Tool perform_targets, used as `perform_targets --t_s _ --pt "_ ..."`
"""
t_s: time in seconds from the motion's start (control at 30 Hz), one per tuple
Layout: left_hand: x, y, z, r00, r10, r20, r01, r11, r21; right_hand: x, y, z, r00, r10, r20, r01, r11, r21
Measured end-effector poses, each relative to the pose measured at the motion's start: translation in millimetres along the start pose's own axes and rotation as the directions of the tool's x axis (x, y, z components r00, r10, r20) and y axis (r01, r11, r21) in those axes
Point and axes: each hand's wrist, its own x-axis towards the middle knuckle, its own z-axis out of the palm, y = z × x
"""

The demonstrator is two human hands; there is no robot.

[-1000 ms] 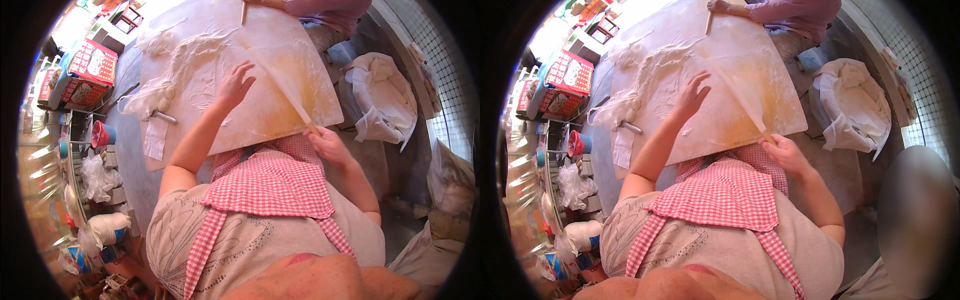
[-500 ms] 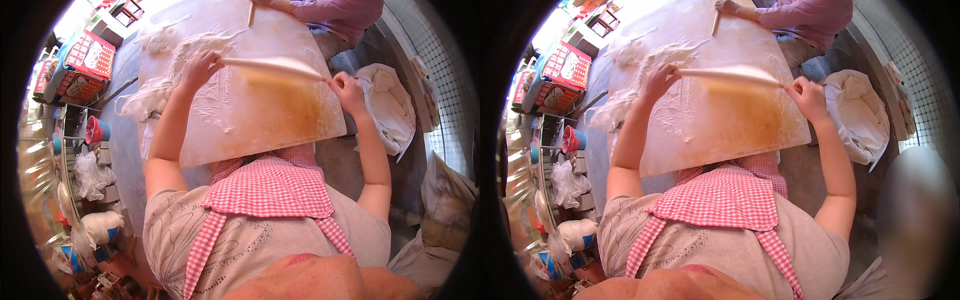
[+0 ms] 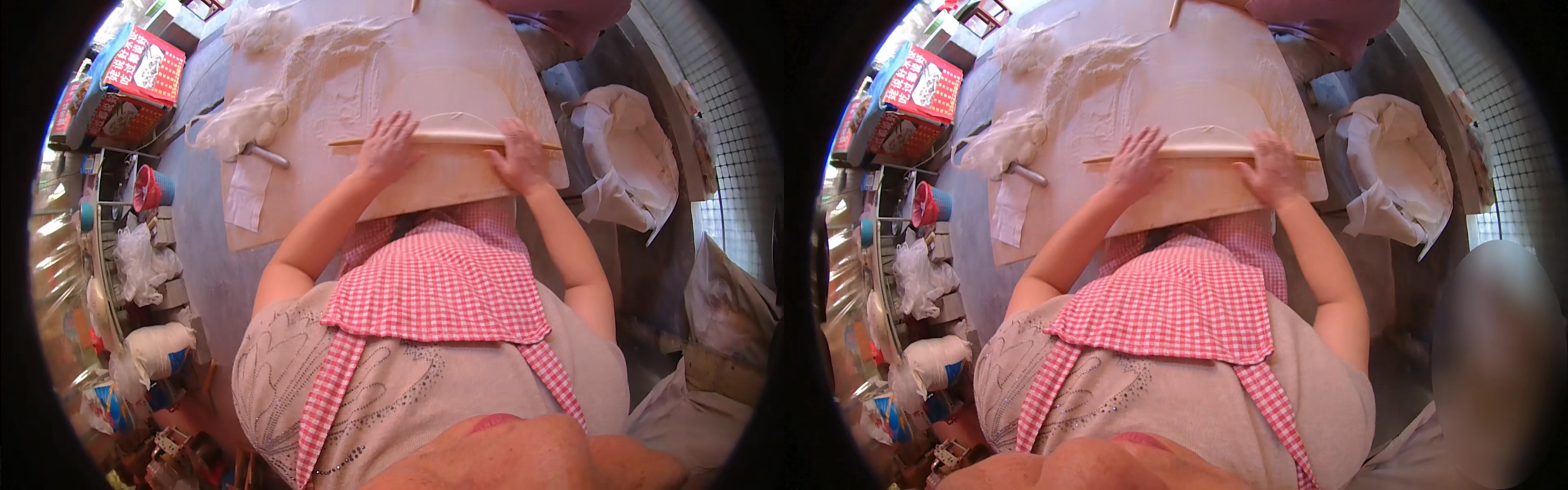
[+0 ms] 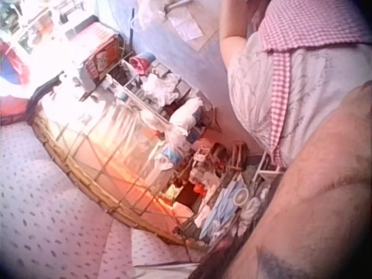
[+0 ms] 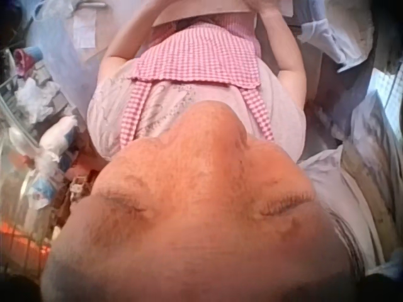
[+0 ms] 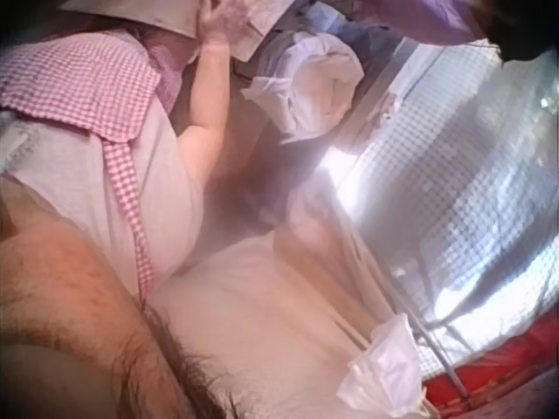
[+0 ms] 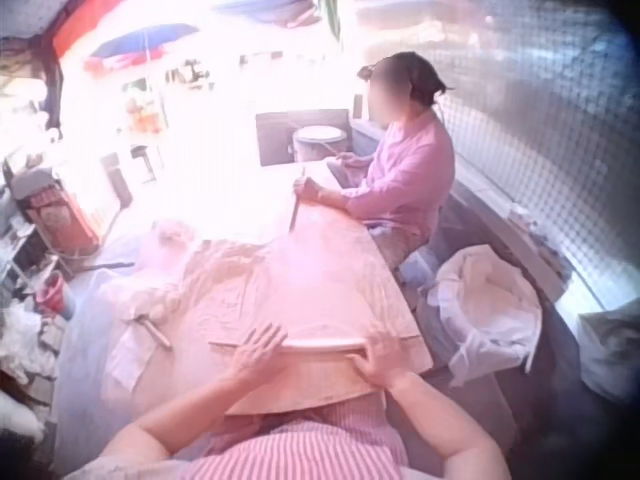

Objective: The person uses a wooden rolling pin to flatten a piece of dough on a floured wooden board. They repeatedly roll the dough, lift and rotate it, and continue rolling to thin it into a large circular sheet.

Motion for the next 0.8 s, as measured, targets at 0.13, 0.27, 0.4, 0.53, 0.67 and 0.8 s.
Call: perform_targets --t_s 0.13,0.27,0.4,0.53,0.67,0.8 --pt "-15 34 -10 0.974 -0.076 0.213 0.081 0.997 -0.018 -22 -42 -5 0.991 -0.019 0.13 0.017 1.0 0.014" --pt "-14 64 -5 0.989 -0.018 0.15 0.031 0.996 -0.086 -31 -60 -15 0.992 -0.058 0.115 0.043 0.99 0.134" --pt "4 90 7 0.97 -0.004 0.241 0.063 0.969 -0.237 -29 -73 -3 0.99 -0.068 0.125 0.049 0.988 0.147" --pt "-25 82 5 0.966 0.169 0.194 -0.124 0.967 -0.224 -50 -81 -15 0.986 -0.121 0.115 0.091 0.968 0.235" --pt "36 50 17 0.966 -0.078 0.248 0.095 0.994 -0.058 10 -44 6 0.994 -0.023 0.104 0.017 0.998 0.06" --pt "36 8 4 0.958 -0.099 0.268 0.112 0.993 -0.033 38 -6 17 0.999 -0.03 0.022 0.028 0.998 0.058"
